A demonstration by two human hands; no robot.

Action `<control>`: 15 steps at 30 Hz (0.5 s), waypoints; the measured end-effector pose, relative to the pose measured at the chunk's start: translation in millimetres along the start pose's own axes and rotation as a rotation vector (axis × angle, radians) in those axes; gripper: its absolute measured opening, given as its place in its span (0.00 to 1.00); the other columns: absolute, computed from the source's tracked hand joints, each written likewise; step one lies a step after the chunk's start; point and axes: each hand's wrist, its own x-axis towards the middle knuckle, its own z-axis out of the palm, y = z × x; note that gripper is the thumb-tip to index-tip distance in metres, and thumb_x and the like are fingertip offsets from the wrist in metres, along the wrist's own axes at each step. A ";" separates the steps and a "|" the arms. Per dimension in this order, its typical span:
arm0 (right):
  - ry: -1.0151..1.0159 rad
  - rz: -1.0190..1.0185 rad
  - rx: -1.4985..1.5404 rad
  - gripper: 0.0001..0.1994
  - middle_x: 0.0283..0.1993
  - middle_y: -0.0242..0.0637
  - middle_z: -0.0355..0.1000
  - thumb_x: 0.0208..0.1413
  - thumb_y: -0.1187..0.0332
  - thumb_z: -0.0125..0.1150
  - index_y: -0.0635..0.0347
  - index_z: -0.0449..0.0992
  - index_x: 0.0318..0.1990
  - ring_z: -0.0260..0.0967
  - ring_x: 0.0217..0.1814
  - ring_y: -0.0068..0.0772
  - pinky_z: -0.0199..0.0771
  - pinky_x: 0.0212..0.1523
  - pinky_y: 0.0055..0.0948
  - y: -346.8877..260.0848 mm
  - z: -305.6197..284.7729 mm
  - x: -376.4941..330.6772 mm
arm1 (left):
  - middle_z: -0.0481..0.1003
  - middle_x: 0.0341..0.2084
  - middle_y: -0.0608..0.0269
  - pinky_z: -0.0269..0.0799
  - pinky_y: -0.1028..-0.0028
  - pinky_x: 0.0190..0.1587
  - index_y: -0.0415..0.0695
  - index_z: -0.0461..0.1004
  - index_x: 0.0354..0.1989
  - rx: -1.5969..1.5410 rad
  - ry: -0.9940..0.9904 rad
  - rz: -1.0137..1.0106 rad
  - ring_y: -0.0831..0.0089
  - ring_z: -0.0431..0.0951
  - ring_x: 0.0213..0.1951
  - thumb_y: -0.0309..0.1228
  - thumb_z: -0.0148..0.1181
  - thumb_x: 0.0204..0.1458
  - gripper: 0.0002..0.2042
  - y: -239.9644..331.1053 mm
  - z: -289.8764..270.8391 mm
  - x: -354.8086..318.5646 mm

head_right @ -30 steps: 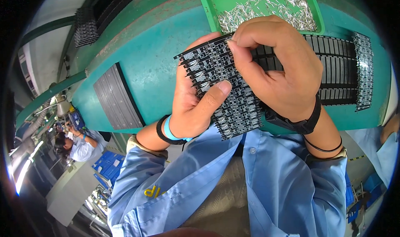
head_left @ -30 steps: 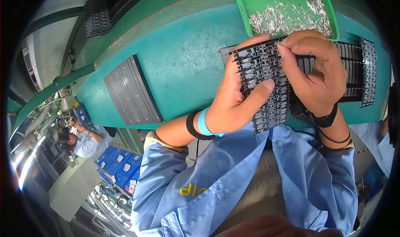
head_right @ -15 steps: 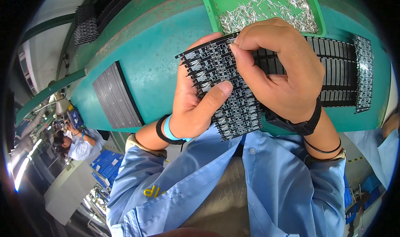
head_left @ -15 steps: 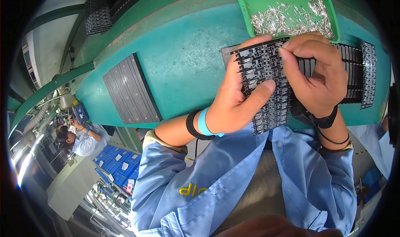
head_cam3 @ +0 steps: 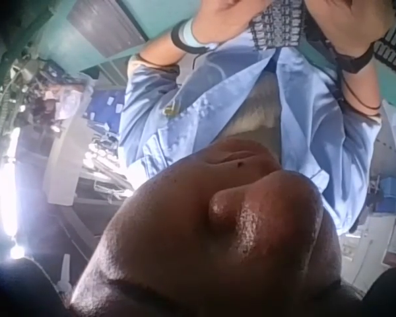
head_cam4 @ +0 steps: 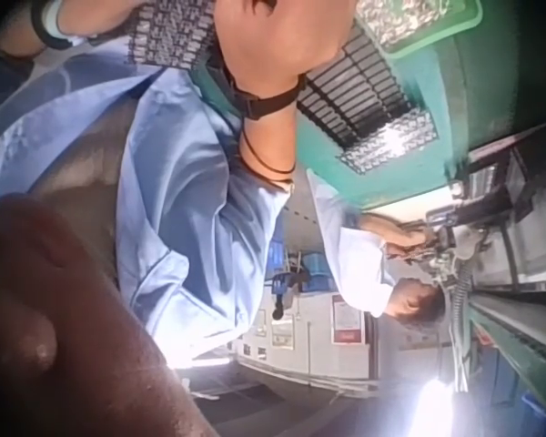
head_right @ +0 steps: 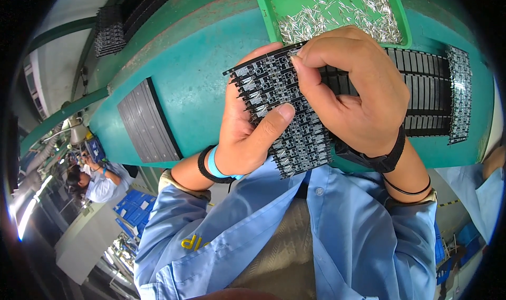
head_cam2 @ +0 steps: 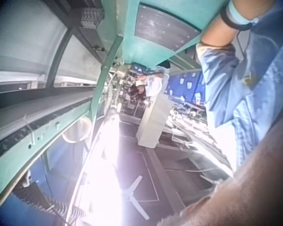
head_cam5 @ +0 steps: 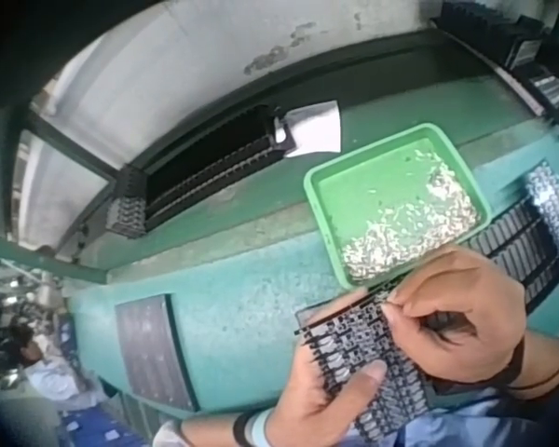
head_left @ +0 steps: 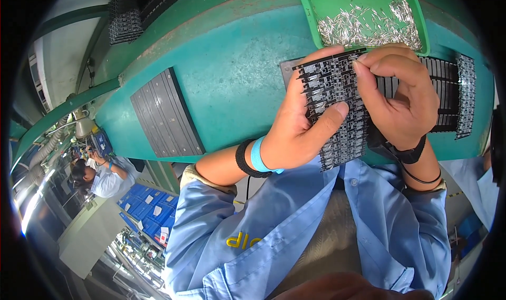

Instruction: Assembling small electronic components onto a grid array.

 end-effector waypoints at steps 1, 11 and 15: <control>0.000 -0.001 0.000 0.15 0.32 0.40 0.79 0.45 0.89 0.71 0.65 0.77 0.38 0.78 0.33 0.36 0.77 0.35 0.28 -0.8 -1.6 -0.7 | 0.66 0.59 0.60 0.65 0.72 0.63 0.37 0.52 0.74 0.007 0.001 0.001 0.75 0.69 0.59 0.15 0.54 0.61 0.32 0.0 0.2 -0.2; -0.121 -0.024 0.000 0.18 0.38 0.47 0.77 0.48 0.93 0.68 0.68 0.71 0.43 0.77 0.40 0.39 0.78 0.43 0.33 -2.3 -9.0 -2.3 | 0.66 0.59 0.59 0.65 0.72 0.63 0.37 0.52 0.74 0.009 -0.001 0.013 0.75 0.69 0.59 0.16 0.53 0.61 0.32 0.9 2.3 -1.2; -0.060 -0.036 0.000 0.16 0.34 0.42 0.78 0.46 0.90 0.69 0.66 0.75 0.41 0.77 0.35 0.39 0.78 0.38 0.33 -0.6 -4.1 2.3 | 0.67 0.58 0.60 0.66 0.72 0.62 0.38 0.52 0.74 0.012 -0.013 0.005 0.76 0.69 0.58 0.15 0.54 0.61 0.32 2.3 1.1 -0.5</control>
